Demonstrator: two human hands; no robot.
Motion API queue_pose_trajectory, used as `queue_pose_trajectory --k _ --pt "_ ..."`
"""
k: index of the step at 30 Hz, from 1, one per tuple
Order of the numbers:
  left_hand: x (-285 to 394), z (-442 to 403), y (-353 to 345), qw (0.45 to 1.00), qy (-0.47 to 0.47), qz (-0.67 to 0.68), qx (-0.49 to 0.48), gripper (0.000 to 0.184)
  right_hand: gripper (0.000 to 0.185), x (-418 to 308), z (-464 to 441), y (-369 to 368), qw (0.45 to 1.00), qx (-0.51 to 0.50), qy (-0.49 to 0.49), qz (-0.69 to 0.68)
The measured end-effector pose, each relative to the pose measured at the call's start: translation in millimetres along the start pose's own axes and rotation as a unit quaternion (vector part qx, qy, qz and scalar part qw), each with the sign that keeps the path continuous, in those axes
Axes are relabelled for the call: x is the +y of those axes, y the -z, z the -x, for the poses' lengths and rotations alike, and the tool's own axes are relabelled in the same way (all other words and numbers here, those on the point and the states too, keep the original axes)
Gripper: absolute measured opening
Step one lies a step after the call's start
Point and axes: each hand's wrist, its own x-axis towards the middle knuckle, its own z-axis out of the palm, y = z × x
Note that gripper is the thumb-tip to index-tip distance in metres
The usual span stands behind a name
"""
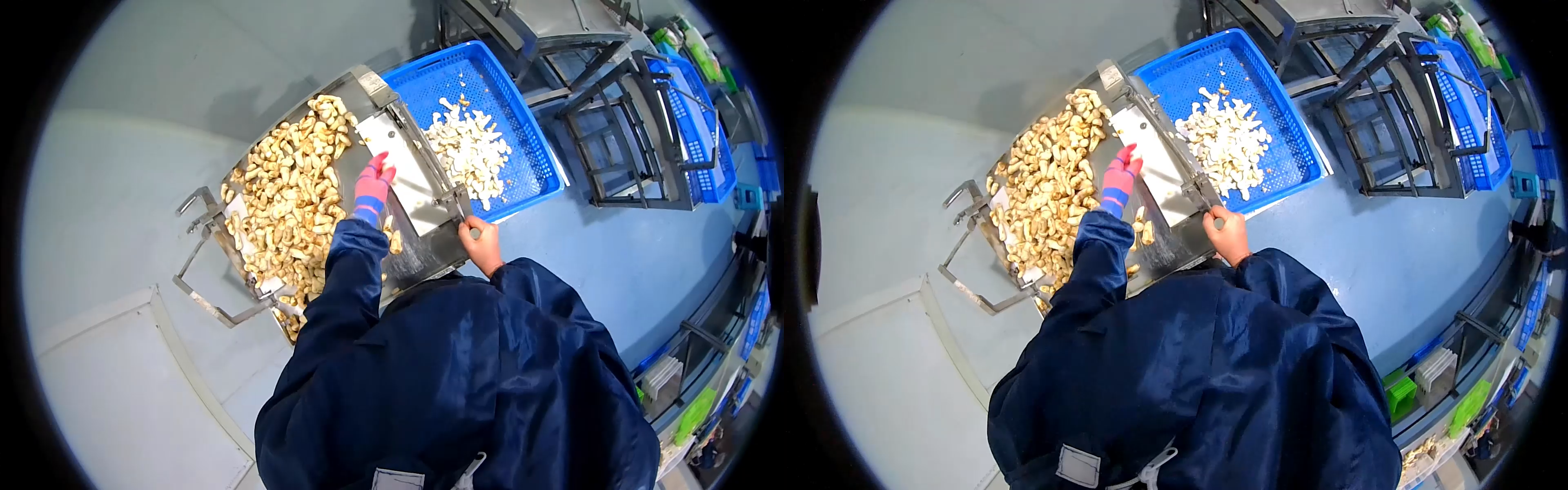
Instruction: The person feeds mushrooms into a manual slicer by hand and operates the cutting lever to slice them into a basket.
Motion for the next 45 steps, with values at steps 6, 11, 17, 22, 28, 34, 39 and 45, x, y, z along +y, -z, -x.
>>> queue_pose_trajectory --k 6,11,17,22,28,34,39,45 --pt "-19.5 -16.1 -57.1 0.972 0.069 0.221 0.026 0.036 0.019 -25.2 -6.5 5.7 1.000 0.008 0.013 0.011" --pt "-49.0 3.3 -90.3 0.988 0.048 0.120 0.085 0.018 0.021 -59.6 -18.3 11.1 1.000 0.007 0.005 0.012" --pt "-45.0 7.8 -92.2 0.994 0.019 0.003 0.108 0.016 0.019 2.1 -5.8 -3.5 0.997 0.022 0.073 -0.001" --pt "-48.5 4.1 -84.5 0.997 -0.006 -0.016 0.077 0.015 0.022 -60.7 -13.7 6.8 0.998 0.059 0.036 0.008" --pt "-46.5 -9.0 -71.9 0.999 0.041 -0.012 -0.022 0.014 0.021 -10.7 -1.7 -3.6 0.999 0.033 0.018 0.008" --pt "-50.2 -10.7 -77.9 0.990 0.068 0.118 -0.031 0.017 0.020 -0.8 -1.3 -5.8 0.997 0.044 0.056 0.032" --pt "-78.9 -21.2 -83.1 0.998 0.019 0.053 0.014 0.024 0.021 -56.4 -11.3 4.0 0.999 0.041 0.004 0.017" --pt "-59.8 -17.2 -84.7 0.997 0.074 0.029 0.008 0.037 0.018 1.7 -1.1 -6.5 0.999 0.027 0.030 0.019"
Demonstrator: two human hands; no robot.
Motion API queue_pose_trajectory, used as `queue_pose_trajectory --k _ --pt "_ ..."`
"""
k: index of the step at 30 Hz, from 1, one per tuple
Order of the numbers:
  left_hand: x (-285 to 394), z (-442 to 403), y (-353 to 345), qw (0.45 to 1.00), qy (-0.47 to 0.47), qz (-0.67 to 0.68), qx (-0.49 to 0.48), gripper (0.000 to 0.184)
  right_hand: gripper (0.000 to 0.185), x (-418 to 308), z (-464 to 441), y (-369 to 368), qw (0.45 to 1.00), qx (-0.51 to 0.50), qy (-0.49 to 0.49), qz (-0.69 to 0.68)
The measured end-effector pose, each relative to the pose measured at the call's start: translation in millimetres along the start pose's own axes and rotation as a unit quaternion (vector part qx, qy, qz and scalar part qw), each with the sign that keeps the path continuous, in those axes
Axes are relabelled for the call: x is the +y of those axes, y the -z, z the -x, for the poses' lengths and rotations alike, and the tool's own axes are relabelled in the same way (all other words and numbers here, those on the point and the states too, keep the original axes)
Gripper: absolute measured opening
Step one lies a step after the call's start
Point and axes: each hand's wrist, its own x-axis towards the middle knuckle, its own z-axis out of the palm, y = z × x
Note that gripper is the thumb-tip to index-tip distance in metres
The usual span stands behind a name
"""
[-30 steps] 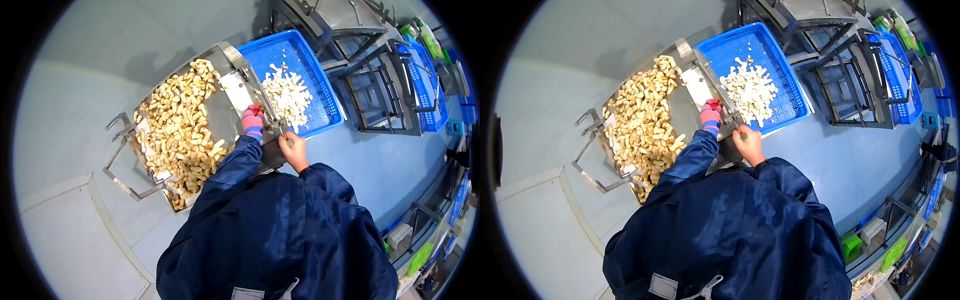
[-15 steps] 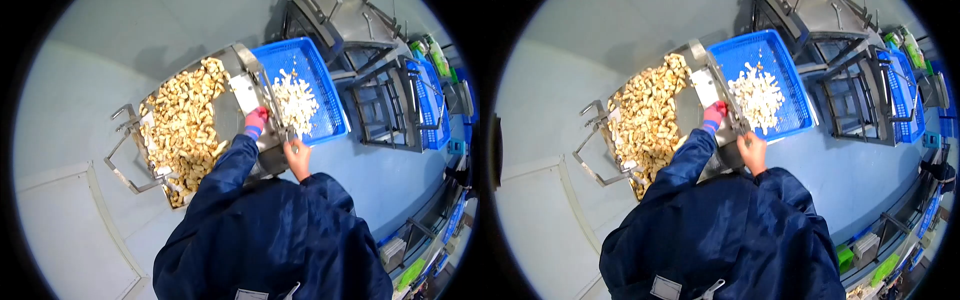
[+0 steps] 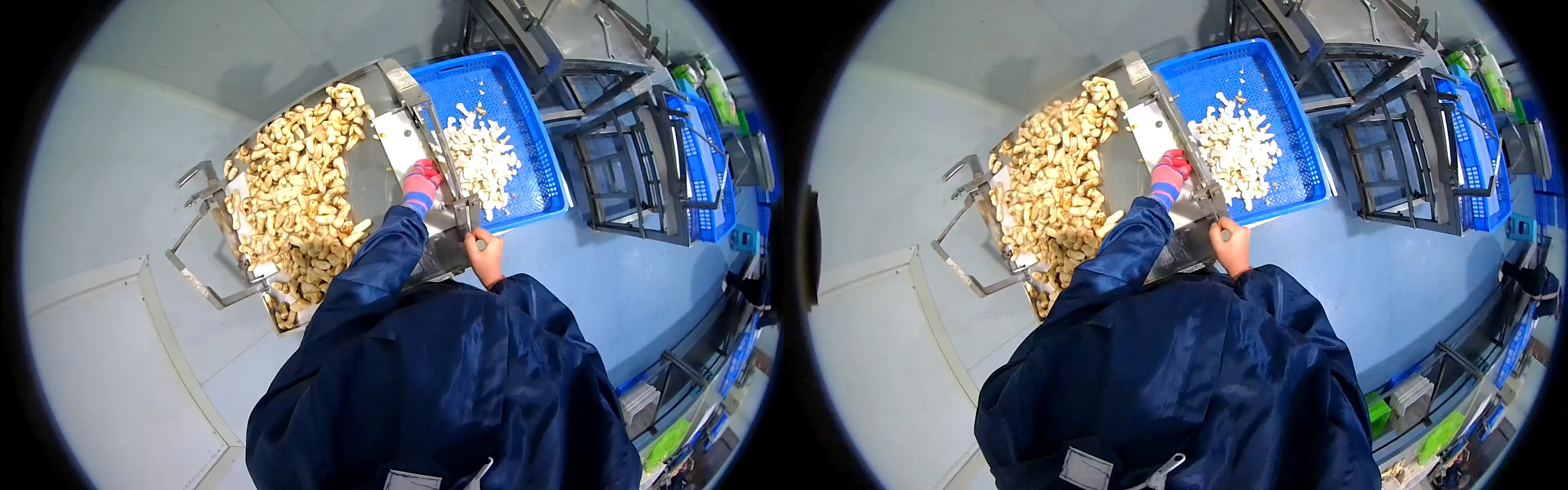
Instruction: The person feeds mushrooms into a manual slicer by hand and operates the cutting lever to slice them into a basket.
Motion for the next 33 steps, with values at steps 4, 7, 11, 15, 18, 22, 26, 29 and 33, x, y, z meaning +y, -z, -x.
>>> queue_pose_trajectory --k 4,7,11,15,18,22,26,29,33 --pt "0.2 -0.2 1.1 1.000 -0.001 0.018 -0.018 0.038 0.018 12.0 2.4 -2.4 1.000 -0.003 0.006 -0.013" --pt "6.2 0.7 -6.6 0.992 0.042 0.118 0.005 0.032 0.019 5.1 2.4 -1.5 1.000 0.003 -0.011 -0.007" --pt "49.7 20.7 8.3 0.920 0.140 0.366 0.006 0.030 0.021 -13.5 -5.4 0.3 0.999 0.030 0.014 -0.024" --pt "90.6 36.3 68.8 0.986 0.000 0.133 -0.103 0.032 0.020 -1.0 -3.0 2.3 1.000 -0.006 0.021 -0.013" --pt "76.4 47.4 139.2 0.885 -0.110 -0.445 -0.079 0.037 0.019 -0.2 -2.2 2.7 1.000 -0.006 0.022 -0.016" --pt "21.4 71.3 149.7 0.734 0.017 -0.660 -0.160 0.033 0.018 1.7 -2.0 0.8 0.999 -0.001 0.024 -0.024" --pt "16.8 55.4 140.8 0.878 0.012 -0.465 -0.115 0.029 0.018 -4.3 -2.3 3.7 0.999 -0.006 0.022 -0.030" --pt "52.9 24.2 103.5 0.981 0.123 -0.082 -0.127 0.035 0.019 -2.8 -2.4 4.4 0.999 -0.023 -0.004 -0.031" --pt "21.3 -19.4 25.7 0.986 0.141 0.028 -0.084 0.031 0.020 -21.0 -10.2 6.8 0.999 -0.019 -0.008 -0.043"
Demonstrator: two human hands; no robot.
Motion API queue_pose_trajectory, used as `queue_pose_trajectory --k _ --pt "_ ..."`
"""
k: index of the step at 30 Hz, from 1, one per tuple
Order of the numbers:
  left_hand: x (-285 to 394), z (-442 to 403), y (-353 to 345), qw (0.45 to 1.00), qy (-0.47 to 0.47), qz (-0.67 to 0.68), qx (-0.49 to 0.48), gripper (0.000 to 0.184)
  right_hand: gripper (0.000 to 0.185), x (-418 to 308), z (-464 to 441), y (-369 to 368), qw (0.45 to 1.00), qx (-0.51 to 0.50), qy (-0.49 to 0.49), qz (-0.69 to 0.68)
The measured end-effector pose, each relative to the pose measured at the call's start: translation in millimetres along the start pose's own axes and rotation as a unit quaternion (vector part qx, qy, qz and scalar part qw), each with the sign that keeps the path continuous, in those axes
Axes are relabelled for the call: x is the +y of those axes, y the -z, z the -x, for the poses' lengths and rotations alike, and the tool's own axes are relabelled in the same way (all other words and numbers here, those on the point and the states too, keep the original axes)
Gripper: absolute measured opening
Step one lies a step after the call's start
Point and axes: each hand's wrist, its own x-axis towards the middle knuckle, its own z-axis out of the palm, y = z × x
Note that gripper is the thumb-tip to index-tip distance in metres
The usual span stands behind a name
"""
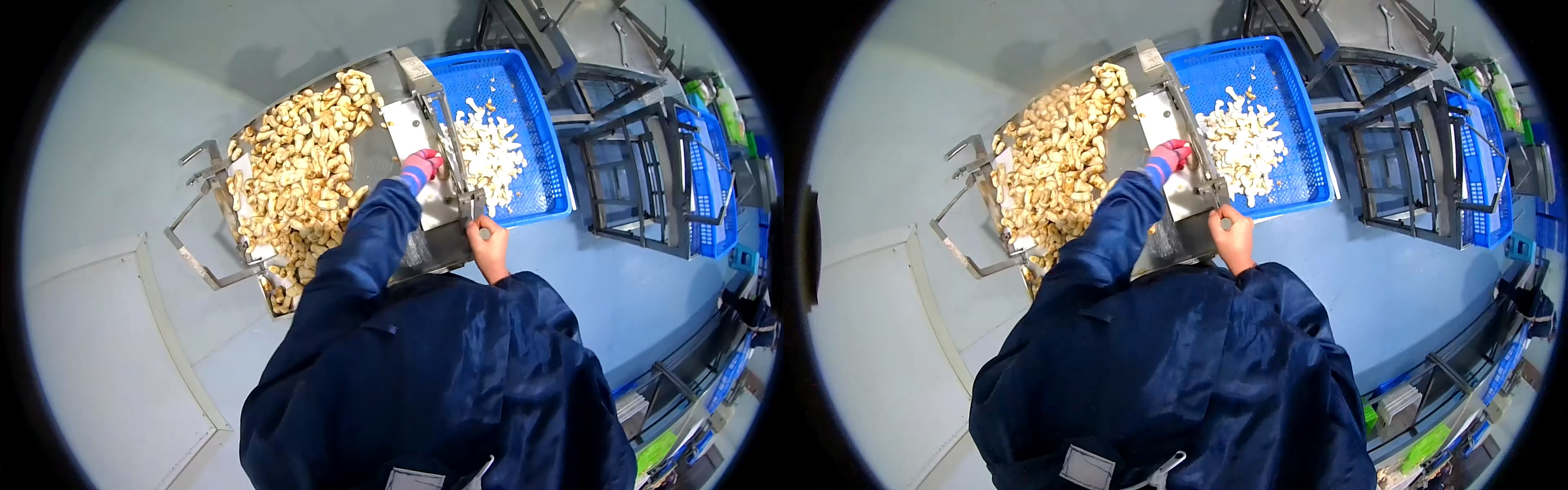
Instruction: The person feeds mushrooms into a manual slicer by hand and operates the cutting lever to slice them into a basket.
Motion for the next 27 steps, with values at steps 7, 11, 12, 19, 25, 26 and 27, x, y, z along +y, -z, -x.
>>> queue_pose_trajectory --k 7,11,12,19,25,26,27 --pt "-15.6 2.0 -15.5 0.987 -0.059 0.093 0.118 0.030 0.020 -31.3 -11.7 2.9 0.999 0.021 0.021 0.045" --pt "-30.3 14.3 -26.0 0.983 -0.113 -0.017 0.146 0.032 0.020 34.8 10.6 -5.8 0.999 0.006 0.014 0.037" --pt "-30.8 11.1 -28.0 0.984 -0.095 -0.015 0.153 0.033 0.020 29.4 6.3 -6.2 0.998 0.029 0.032 0.036" --pt "-27.3 12.8 -30.5 0.978 -0.134 -0.043 0.156 0.031 0.022 20.5 6.5 -6.7 0.998 0.038 0.038 0.036" --pt "-31.9 11.3 -30.4 0.968 -0.169 -0.073 0.171 0.031 0.019 -29.5 -2.8 1.9 0.997 0.020 -0.045 0.055" --pt "-29.9 11.1 -29.5 0.977 -0.142 -0.054 0.149 0.030 0.020 -9.1 0.8 -1.5 0.998 0.035 -0.015 0.045" --pt "-29.6 5.6 -29.5 0.984 -0.117 -0.033 0.129 0.030 0.021 21.0 6.8 -8.3 0.998 0.048 0.019 0.036"
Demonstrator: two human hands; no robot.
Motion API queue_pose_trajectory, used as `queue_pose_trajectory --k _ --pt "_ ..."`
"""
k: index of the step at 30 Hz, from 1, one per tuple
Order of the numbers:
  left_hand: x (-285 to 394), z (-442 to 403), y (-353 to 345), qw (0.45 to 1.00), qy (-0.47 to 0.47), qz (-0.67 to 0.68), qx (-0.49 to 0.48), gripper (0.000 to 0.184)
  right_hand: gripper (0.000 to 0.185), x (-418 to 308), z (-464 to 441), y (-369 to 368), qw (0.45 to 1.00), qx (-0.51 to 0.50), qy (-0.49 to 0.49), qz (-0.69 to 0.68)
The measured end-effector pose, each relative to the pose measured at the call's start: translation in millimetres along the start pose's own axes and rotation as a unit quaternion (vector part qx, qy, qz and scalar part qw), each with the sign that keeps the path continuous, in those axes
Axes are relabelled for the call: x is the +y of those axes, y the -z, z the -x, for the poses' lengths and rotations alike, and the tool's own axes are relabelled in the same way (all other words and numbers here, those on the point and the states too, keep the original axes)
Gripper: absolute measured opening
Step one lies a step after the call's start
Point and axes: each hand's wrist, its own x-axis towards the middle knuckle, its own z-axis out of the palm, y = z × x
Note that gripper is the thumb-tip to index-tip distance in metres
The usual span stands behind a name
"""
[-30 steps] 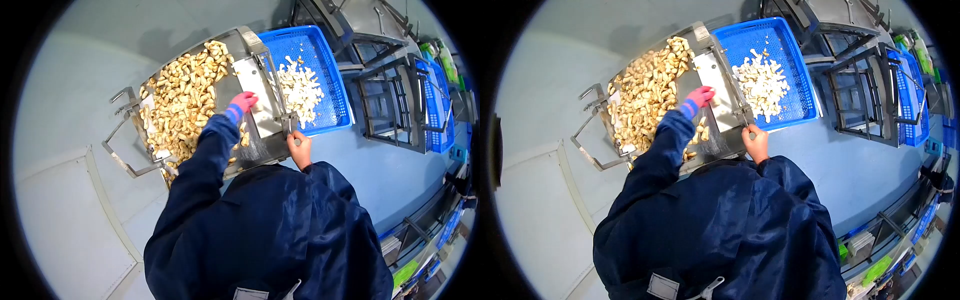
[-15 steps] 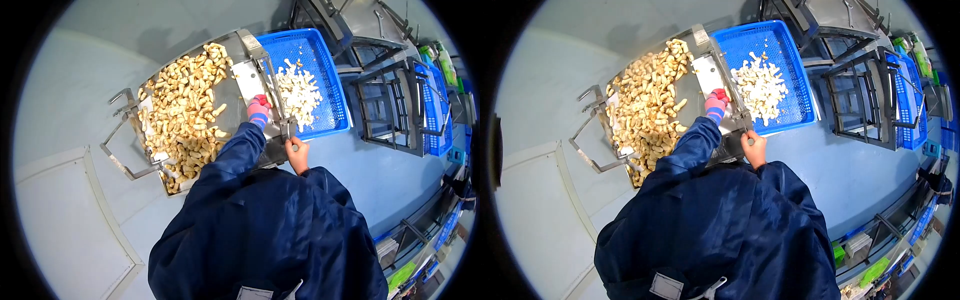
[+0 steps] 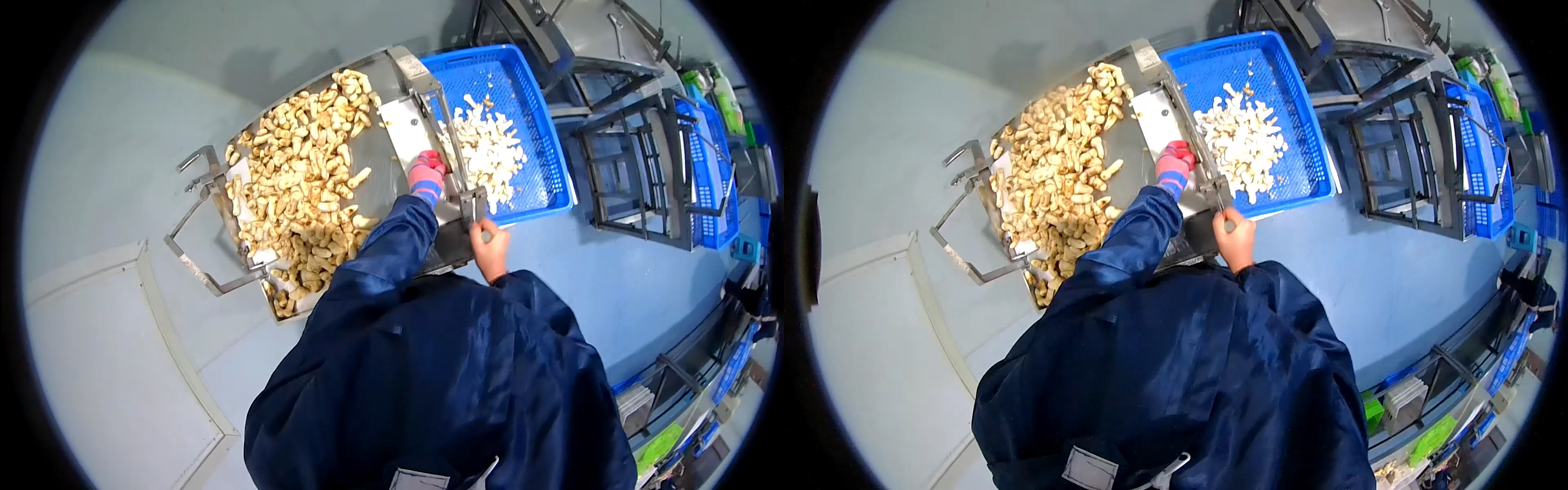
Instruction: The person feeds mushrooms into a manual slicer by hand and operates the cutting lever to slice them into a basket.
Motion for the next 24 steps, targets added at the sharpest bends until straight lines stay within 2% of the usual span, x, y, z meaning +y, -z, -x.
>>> queue_pose_trajectory --k 1,2,5,6,8,9,11,13,14,17,18,21,22,24 --pt "-0.7 -2.6 -0.4 0.999 0.030 0.019 -0.018 0.030 0.022 15.0 4.8 -3.8 0.999 0.012 0.031 -0.012" --pt "7.9 -0.8 0.6 0.998 0.056 0.007 -0.024 0.029 0.022 9.6 4.0 -2.6 1.000 0.015 0.022 -0.011" --pt "-16.9 -9.6 -5.9 0.997 -0.070 -0.025 0.034 0.031 0.019 -44.2 -10.9 10.8 0.999 -0.016 -0.046 0.024" --pt "-28.8 -15.4 -11.1 0.997 -0.067 0.019 0.030 0.032 0.017 -44.2 -9.7 12.9 0.996 -0.038 -0.072 0.027" --pt "4.7 0.0 -4.0 1.000 0.007 0.025 0.000 0.030 0.019 0.8 3.0 -0.7 1.000 0.010 0.004 0.002" --pt "15.4 2.5 -2.0 0.999 0.043 0.029 -0.011 0.029 0.019 -1.6 1.8 -2.4 0.998 0.030 0.045 -0.012" --pt "11.9 -6.4 -3.3 1.000 0.005 0.000 0.005 0.026 0.020 -1.6 -1.0 -1.3 1.000 0.020 0.008 0.007" --pt "15.0 3.7 -0.3 0.997 -0.056 -0.044 0.032 0.025 0.020 -50.8 -12.0 11.4 0.999 0.014 -0.017 0.035" --pt "17.2 4.5 0.8 0.999 -0.028 0.043 -0.010 0.027 0.021 -74.8 -20.6 17.9 0.997 -0.020 -0.062 0.032" --pt "-6.8 -16.7 -4.5 1.000 -0.005 -0.011 -0.021 0.026 0.021 -51.7 -16.4 10.8 1.000 0.012 0.012 0.024" --pt "1.2 -12.3 -1.0 0.999 -0.020 -0.009 -0.024 0.024 0.020 -34.2 -8.8 8.3 1.000 0.002 -0.007 0.018" --pt "-3.3 -15.5 -0.6 0.991 0.051 0.119 -0.041 0.025 0.018 4.1 4.7 0.6 1.000 -0.013 -0.013 0.008" --pt "-3.7 -15.7 -1.3 0.998 0.033 0.050 -0.007 0.024 0.018 6.7 5.6 0.1 1.000 -0.012 -0.019 0.000" --pt "-15.6 -20.6 -9.6 0.999 -0.002 0.029 0.028 0.022 0.018 10.5 5.9 -1.2 1.000 -0.017 -0.023 0.005"
